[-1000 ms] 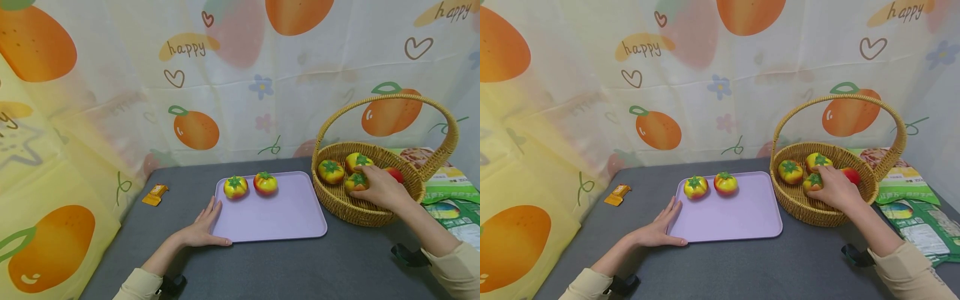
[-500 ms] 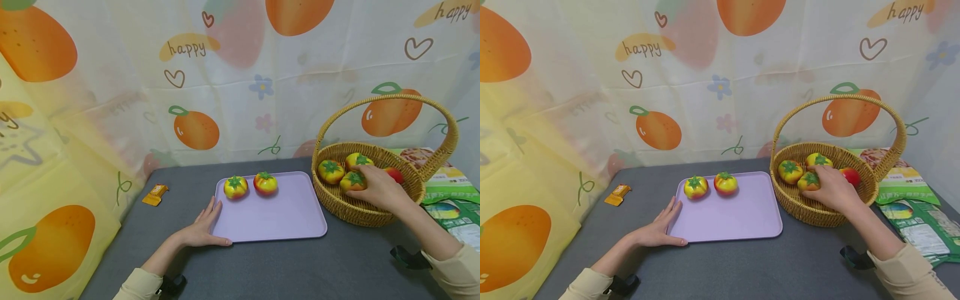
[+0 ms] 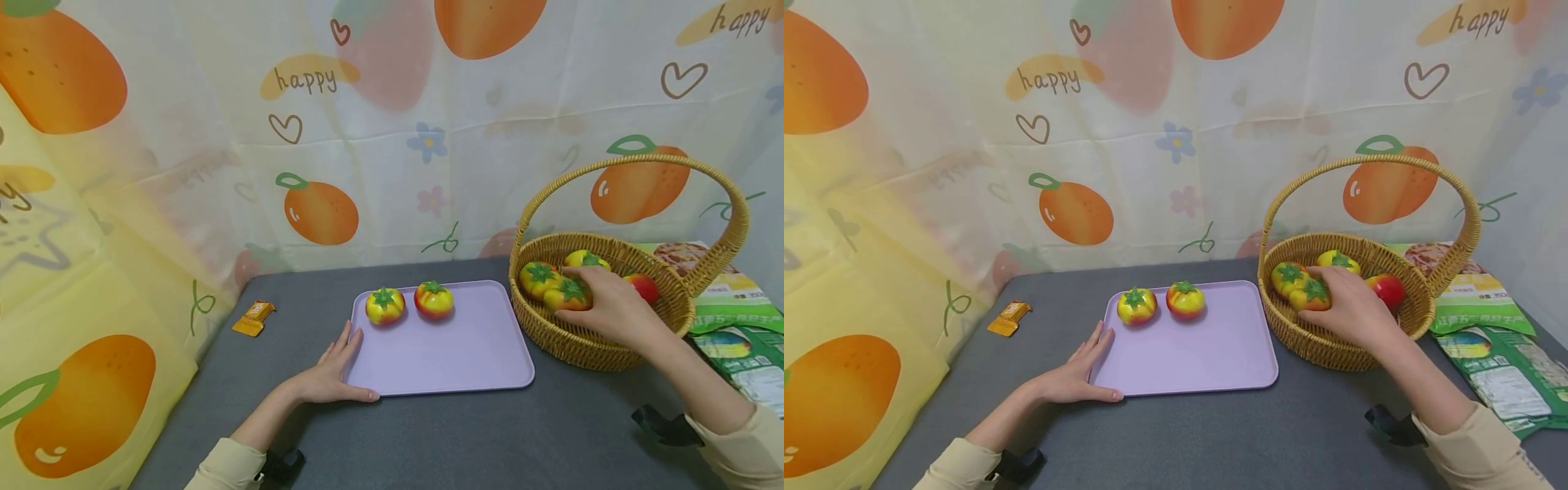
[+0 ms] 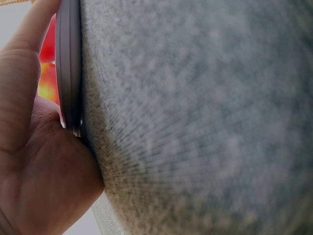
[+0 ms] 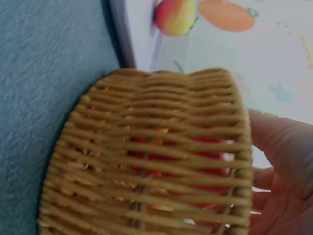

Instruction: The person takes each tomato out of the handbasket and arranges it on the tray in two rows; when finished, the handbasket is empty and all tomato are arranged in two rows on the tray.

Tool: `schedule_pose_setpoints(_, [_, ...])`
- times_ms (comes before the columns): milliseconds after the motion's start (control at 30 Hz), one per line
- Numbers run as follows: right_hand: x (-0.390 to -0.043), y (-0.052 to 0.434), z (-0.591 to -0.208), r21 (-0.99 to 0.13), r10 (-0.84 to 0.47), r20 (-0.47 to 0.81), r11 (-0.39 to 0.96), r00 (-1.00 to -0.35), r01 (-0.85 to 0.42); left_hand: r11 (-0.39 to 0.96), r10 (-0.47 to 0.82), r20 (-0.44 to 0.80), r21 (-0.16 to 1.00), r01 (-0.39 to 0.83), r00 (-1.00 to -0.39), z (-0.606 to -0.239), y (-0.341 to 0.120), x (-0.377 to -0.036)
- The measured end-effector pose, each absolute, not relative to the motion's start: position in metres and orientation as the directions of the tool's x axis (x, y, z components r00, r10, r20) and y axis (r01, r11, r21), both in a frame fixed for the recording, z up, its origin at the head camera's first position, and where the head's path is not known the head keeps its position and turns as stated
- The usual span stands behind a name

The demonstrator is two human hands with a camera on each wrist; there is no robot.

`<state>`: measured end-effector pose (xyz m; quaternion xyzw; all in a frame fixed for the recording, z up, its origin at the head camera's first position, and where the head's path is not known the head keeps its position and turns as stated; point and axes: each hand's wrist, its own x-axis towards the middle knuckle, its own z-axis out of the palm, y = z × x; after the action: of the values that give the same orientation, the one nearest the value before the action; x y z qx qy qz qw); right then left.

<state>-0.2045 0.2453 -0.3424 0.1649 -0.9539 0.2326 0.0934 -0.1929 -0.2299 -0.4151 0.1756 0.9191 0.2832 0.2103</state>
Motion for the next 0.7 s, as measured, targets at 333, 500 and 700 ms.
schedule_pose_setpoints(333, [-0.198,0.231,-0.330,-0.429,-0.286,0.285,0.815,-0.915,-0.389,0.780,0.442,-0.290,0.592,0.204,-0.849,-0.417,-0.230,-0.194])
schedule_pose_setpoints(500, [-0.195,0.226,-0.326,-0.436,-0.292,0.296,0.806,-0.909,-0.401,0.778,0.443,-0.288,0.594,0.204,-0.849,-0.416,-0.230,-0.194])
schedule_pose_setpoints(700, [-0.192,0.218,-0.321,-0.429,-0.304,0.323,0.797,-0.896,-0.425,0.776,0.446,-0.287,0.595,0.207,-0.848,-0.416,-0.230,-0.194])
